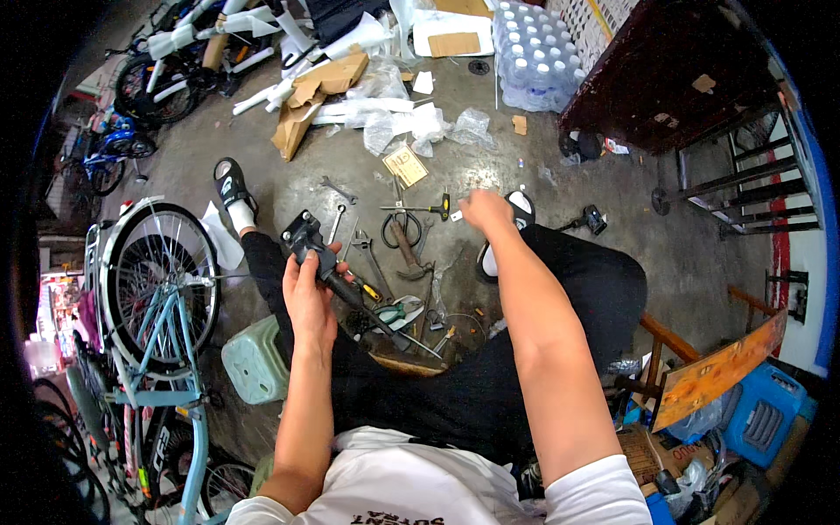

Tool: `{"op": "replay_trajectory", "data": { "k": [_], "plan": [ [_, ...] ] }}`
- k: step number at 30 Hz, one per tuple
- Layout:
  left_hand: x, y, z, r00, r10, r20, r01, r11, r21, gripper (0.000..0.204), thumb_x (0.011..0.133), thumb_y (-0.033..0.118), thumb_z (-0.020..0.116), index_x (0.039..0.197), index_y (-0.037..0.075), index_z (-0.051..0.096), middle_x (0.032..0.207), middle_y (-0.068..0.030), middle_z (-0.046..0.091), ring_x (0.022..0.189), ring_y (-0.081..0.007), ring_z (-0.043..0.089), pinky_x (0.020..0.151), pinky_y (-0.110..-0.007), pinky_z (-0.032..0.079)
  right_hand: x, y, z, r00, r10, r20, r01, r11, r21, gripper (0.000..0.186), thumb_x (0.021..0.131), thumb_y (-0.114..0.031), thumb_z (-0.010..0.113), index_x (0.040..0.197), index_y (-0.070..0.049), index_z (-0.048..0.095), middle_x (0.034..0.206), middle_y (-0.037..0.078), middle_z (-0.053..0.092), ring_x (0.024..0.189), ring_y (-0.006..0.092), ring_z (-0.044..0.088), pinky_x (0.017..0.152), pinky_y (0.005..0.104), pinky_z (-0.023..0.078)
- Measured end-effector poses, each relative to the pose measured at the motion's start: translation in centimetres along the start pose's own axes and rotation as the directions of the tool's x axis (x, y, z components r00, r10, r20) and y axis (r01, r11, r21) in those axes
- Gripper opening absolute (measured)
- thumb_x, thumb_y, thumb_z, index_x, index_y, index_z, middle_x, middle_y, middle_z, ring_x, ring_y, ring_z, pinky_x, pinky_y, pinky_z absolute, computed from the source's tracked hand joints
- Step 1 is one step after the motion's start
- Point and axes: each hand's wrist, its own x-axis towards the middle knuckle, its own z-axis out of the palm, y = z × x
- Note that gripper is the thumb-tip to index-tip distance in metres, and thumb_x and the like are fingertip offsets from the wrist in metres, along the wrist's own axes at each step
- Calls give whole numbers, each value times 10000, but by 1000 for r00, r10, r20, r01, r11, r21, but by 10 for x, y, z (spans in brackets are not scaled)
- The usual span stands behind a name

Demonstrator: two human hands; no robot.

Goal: The person uses a screwdriver to disassemble and work on a black plastic bicycle component while sitting on the floor of a cluttered repair area.

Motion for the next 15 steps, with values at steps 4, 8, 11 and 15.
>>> {"op": "replay_trajectory", "data": {
  "k": [4,8,11,15],
  "plan": [
    [37,-10,-20,998,-42,-47,42,999,7,259,1066,205,546,1230,5,536,1132,-181,713,813,-204,708,696,-349,619,2,5,51,985,103,139,-101,995,-22,475,947,-468,582,1144,-60,726,1158,215,731,1109,404,686,935,509,542],
    [63,-31,-23,985,-136,-101,139,990,19,244,1062,203,552,1223,20,549,1136,-158,718,815,-178,712,708,-337,619,42,2,106,945,294,143,-307,948,85,505,950,-487,593,1221,-69,672,1199,242,712,1151,427,663,973,514,517],
    [74,-44,-46,970,-183,-160,192,980,44,210,1062,202,552,1213,58,573,1104,-123,731,819,-172,703,713,-341,606,68,-35,142,864,502,-13,-480,833,276,620,920,-537,648,1261,-24,580,1241,252,685,1159,435,654,973,524,511],
    [84,-57,-65,944,-256,-206,272,961,50,200,1060,191,552,1215,70,585,1094,-107,729,813,-179,695,706,-343,591,104,-47,169,841,535,-79,-497,822,278,714,853,-532,747,1262,12,529,1223,257,674,1171,439,643,984,525,512]
  ]
}}
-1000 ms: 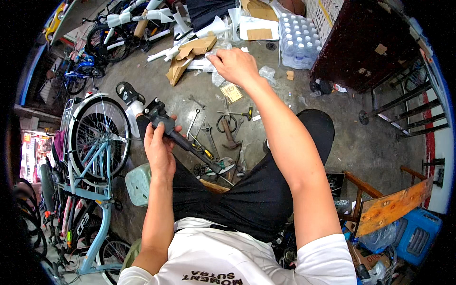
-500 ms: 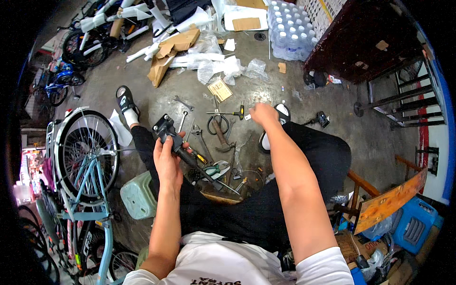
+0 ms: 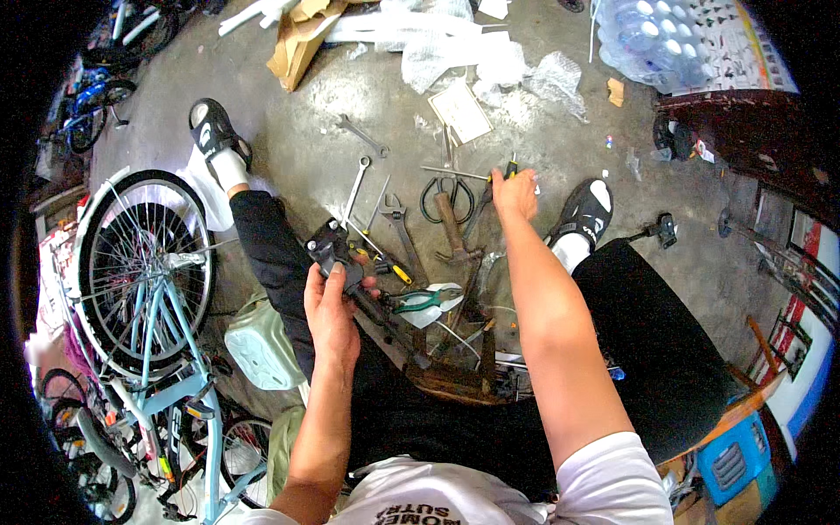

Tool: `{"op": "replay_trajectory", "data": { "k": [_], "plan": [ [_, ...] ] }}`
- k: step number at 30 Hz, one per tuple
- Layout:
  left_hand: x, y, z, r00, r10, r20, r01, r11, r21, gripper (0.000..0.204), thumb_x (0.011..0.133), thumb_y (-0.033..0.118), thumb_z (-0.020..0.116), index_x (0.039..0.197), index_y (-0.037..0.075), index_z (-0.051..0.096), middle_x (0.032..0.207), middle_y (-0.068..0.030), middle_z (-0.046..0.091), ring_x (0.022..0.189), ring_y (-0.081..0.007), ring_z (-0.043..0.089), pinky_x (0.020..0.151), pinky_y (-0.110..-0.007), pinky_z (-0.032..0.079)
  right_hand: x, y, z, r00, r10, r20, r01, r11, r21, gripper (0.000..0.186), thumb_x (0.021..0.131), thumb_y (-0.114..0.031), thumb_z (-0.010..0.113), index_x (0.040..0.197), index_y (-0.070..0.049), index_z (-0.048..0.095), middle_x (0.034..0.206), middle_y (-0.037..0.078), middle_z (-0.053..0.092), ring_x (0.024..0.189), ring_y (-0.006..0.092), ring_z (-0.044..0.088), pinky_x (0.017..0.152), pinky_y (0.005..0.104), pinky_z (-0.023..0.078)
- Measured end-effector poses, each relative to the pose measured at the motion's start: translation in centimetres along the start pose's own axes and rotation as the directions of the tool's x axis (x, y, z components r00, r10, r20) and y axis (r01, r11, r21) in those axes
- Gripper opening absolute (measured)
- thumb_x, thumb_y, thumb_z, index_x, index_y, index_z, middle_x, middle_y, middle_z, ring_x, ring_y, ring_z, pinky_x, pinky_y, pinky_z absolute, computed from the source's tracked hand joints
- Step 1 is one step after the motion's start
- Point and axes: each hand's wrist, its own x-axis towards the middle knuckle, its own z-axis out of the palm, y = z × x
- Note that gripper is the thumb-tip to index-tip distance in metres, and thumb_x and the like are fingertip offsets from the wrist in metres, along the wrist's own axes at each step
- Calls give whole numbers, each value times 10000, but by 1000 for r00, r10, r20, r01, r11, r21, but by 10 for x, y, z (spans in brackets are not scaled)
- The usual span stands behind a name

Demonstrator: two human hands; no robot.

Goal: The person uses a screwdriver to disassemble and work on a black plastic bicycle component while sitting on the floor of a cluttered repair area.

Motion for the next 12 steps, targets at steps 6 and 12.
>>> {"op": "replay_trajectory", "data": {
  "k": [6,12],
  "plan": [
    [13,2,3,1000,-23,-7,23,1000,21,224,1062,216,555,1212,52,577,1090,-122,729,815,-180,693,716,-344,592,28,11,0,936,76,344,-280,753,595,468,897,-251,709,1217,22,504,1050,161,689,637,201,696,486,349,554],
    [-3,31,20,990,85,110,-72,991,-115,231,1053,210,582,1213,46,551,1101,-130,718,775,-155,683,664,-312,588,-9,-48,-151,857,-390,338,101,769,631,320,924,-198,639,1131,-19,473,990,128,665,725,183,689,565,325,542]
  ]
}}
